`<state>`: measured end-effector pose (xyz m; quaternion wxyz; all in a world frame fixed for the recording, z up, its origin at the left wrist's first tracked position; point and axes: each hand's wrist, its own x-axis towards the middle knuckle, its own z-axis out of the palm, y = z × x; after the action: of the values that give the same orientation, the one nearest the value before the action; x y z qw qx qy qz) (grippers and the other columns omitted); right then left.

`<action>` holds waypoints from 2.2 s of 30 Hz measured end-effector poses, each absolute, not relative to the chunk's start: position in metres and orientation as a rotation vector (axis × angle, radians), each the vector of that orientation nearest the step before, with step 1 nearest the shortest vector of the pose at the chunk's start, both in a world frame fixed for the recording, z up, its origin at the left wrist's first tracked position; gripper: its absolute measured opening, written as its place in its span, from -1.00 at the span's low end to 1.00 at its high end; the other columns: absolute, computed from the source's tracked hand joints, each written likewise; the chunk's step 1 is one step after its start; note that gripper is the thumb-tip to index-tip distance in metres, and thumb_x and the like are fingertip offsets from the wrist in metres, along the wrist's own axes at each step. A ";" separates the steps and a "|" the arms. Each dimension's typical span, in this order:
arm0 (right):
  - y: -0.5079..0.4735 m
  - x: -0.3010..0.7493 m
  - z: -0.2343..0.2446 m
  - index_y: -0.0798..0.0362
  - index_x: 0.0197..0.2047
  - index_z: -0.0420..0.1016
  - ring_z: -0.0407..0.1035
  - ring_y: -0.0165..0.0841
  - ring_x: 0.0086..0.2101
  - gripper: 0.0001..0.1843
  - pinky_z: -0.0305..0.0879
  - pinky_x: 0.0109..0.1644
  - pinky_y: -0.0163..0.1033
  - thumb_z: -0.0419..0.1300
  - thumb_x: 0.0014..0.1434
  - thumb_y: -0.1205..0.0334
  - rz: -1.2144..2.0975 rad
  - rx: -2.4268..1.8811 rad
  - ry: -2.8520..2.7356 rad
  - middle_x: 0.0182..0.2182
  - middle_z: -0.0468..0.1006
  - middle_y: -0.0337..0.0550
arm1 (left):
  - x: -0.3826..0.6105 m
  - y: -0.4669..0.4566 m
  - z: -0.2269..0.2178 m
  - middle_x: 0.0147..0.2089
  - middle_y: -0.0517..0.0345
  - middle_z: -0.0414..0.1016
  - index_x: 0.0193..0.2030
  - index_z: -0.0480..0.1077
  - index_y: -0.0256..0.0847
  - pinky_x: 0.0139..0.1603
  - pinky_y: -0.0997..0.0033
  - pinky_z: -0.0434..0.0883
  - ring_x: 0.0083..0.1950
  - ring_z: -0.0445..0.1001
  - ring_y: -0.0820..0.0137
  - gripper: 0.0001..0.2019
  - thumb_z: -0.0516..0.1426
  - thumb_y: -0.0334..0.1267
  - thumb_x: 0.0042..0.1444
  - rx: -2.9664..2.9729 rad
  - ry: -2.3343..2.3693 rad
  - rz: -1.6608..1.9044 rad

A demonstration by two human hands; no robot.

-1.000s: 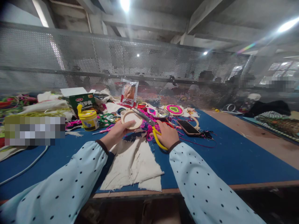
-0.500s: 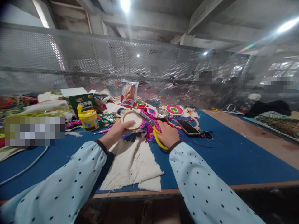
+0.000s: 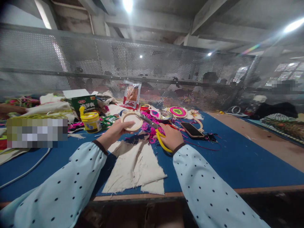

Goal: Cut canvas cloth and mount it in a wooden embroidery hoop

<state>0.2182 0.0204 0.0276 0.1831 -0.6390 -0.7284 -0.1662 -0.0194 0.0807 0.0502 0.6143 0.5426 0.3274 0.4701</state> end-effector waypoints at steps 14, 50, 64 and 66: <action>0.019 0.218 0.028 -0.03 0.15 0.28 0.42 -0.21 -0.17 -0.37 0.26 -0.21 -0.25 0.00 0.11 -0.21 -0.469 -1.801 -2.107 -0.08 0.50 -0.05 | -0.029 0.085 0.053 -0.28 -0.13 0.53 -0.11 0.37 -0.38 -0.61 0.51 0.42 -0.42 0.54 0.23 -0.65 0.22 -0.38 -0.09 1.269 0.801 1.025; 0.033 0.230 0.020 0.00 0.08 0.29 0.47 -0.21 -0.29 -0.44 0.22 -0.31 -0.27 -0.04 0.16 -0.18 -0.184 -1.853 -1.877 -0.30 0.58 -0.06 | -0.048 0.112 0.036 -0.41 0.12 0.51 -0.20 0.42 -0.26 -0.52 0.51 0.42 -0.50 0.45 0.44 -0.65 0.32 -0.29 -0.19 1.078 1.193 1.181; 0.017 0.220 0.031 -0.08 0.25 0.09 0.39 -0.24 -0.22 -0.33 0.21 -0.27 -0.28 0.04 0.11 -0.12 -0.467 -1.728 -2.042 -0.07 0.44 -0.09 | -0.032 0.108 0.039 -0.40 0.21 0.52 -0.20 0.44 -0.22 -0.56 0.65 0.36 -0.50 0.44 0.53 -0.72 0.27 -0.20 -0.09 1.010 0.909 1.311; 0.015 0.218 0.032 -0.10 0.27 0.05 0.39 -0.26 -0.24 -0.31 0.18 -0.32 -0.29 0.02 0.12 -0.14 -0.555 -1.737 -2.078 -0.09 0.44 -0.11 | -0.031 0.106 0.041 -0.37 0.22 0.52 -0.19 0.44 -0.20 -0.53 0.63 0.37 -0.47 0.45 0.53 -0.70 0.27 -0.18 -0.10 1.022 0.884 1.284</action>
<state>0.2177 0.0151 0.0316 0.1877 -0.6171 -0.7383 -0.1971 -0.0309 0.1056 0.0405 0.5963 0.4400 0.3809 0.5529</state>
